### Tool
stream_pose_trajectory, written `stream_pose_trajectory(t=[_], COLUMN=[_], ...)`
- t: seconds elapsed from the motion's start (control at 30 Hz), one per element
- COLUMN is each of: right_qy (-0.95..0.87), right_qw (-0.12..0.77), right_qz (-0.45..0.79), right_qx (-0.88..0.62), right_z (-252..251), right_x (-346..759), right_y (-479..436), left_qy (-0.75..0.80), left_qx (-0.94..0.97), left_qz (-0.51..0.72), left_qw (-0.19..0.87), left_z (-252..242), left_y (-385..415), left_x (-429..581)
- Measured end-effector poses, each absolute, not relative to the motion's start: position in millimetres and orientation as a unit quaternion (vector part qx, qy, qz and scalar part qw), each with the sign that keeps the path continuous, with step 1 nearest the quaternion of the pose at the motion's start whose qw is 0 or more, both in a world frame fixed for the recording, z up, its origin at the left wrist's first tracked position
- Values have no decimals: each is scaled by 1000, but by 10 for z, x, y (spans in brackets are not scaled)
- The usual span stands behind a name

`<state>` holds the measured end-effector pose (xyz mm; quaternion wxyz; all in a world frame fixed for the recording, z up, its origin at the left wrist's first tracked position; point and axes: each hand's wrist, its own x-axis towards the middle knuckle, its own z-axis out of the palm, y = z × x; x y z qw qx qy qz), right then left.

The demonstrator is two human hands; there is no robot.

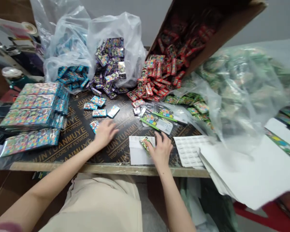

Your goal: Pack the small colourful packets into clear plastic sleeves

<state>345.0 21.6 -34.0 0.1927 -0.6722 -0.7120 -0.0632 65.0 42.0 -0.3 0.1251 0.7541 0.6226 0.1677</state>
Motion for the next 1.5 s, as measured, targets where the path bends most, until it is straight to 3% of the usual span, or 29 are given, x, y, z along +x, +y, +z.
stream_pose_trajectory(t=[0.1,0.23,0.33,0.4,0.5,0.6,0.67,0.73,0.83,0.93,1.3,1.5], right_qy=[-735,-792,-809,-801,-783,-790,-797,-789,-758,-747,-839,-659], right_qw=[165,41,2,28,157,317,377,418,476,475,217,421], right_qz=[-64,-31,-31,-32,-9,96,199,262,248,245,405,471], right_qx=[-655,-608,-587,-597,-602,-515,-428,-365,-369,-396,-290,-407], right_z=[-241,-284,-247,-123,150,382,478,535,594,663,742,481], right_x=[3550,3576,3532,3448,3094,2497,2138,1916,1829,1876,1936,1929], right_y=[650,1214,1407,1382,1097,599,281,100,132,307,489,498], left_qy=[679,658,643,647,625,516,466,440,398,376,422,497], left_qx=[717,740,746,721,640,586,520,438,405,427,417,342], left_qz=[150,127,150,210,354,469,520,551,514,444,434,470], left_qw=[47,63,85,135,271,414,492,557,642,692,678,644], left_z=[-78,-225,-221,-138,60,232,302,357,442,486,379,351], left_y=[282,214,290,327,284,199,169,134,12,-147,-370,-348], left_x=[158,-143,-150,-67,208,545,670,663,489,295,99,39])
